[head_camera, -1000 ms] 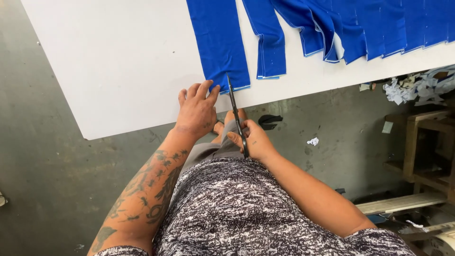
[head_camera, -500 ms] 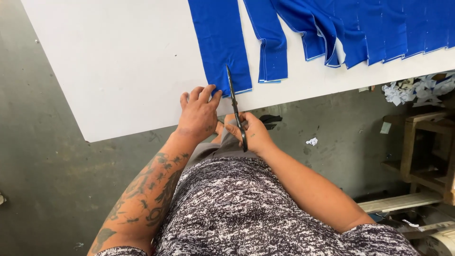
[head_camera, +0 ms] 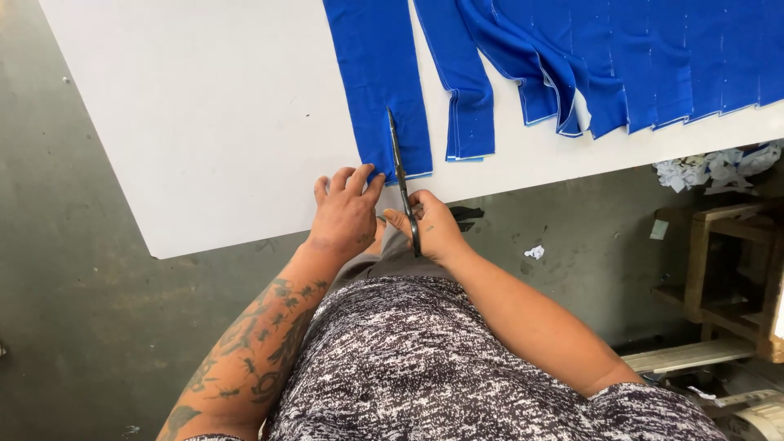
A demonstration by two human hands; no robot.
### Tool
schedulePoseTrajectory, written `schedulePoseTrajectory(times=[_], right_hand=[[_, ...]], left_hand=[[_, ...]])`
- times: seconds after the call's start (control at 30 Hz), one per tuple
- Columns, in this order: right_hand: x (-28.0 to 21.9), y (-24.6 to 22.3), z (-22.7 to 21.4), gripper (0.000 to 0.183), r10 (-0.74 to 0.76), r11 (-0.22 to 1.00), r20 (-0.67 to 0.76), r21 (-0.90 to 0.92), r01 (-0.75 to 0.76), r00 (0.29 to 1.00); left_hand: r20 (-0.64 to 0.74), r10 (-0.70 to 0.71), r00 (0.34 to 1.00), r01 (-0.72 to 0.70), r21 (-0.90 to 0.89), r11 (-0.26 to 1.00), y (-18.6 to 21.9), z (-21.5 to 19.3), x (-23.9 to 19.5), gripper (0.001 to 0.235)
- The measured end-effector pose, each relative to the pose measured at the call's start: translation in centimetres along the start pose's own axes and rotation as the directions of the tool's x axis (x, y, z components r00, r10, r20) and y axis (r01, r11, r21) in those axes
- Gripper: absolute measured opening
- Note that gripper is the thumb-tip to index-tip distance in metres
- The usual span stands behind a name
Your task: Cutting long strips of blue fabric using scissors on a large work table
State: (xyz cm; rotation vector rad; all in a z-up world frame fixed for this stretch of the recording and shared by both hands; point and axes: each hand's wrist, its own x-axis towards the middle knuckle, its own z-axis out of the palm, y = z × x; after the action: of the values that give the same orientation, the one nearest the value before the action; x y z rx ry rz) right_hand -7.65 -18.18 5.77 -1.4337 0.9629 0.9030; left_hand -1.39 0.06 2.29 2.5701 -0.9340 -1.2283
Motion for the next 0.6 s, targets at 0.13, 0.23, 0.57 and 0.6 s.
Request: schedulePoseTrajectory(times=[0.13,0.23,0.57,0.6], right_hand=[[-0.9,-2.5,-0.4,0.064,0.018,0.999,0.010,-0.030,-0.018,1.000],[0.1,-3.1,-0.3,0.069,0.017,1.000,0.013,-0.004,-0.017,1.000],[0.8,-3.3,-0.5,0.058,-0.097,0.992,0.024,-0.081,0.099,0.995],[0.5,-3.6,-0.6,0.056,-0.097,0.991,0.034,-0.093,0.099,0.995]], left_hand=[[0.019,-0.026,0.999,0.026,0.002,1.000,0.5,-0.8,-0.3,0.061],[0.010,-0.026,1.000,0.026,-0.019,0.999,0.7,-1.0,-0.8,0.060],[-0.046,-0.023,0.999,0.022,-0.008,1.000,1.0,-0.4,-1.7,0.060],[-0.042,-0.025,0.999,0.024,-0.011,1.000,1.0,-0.5,-1.8,0.059]])
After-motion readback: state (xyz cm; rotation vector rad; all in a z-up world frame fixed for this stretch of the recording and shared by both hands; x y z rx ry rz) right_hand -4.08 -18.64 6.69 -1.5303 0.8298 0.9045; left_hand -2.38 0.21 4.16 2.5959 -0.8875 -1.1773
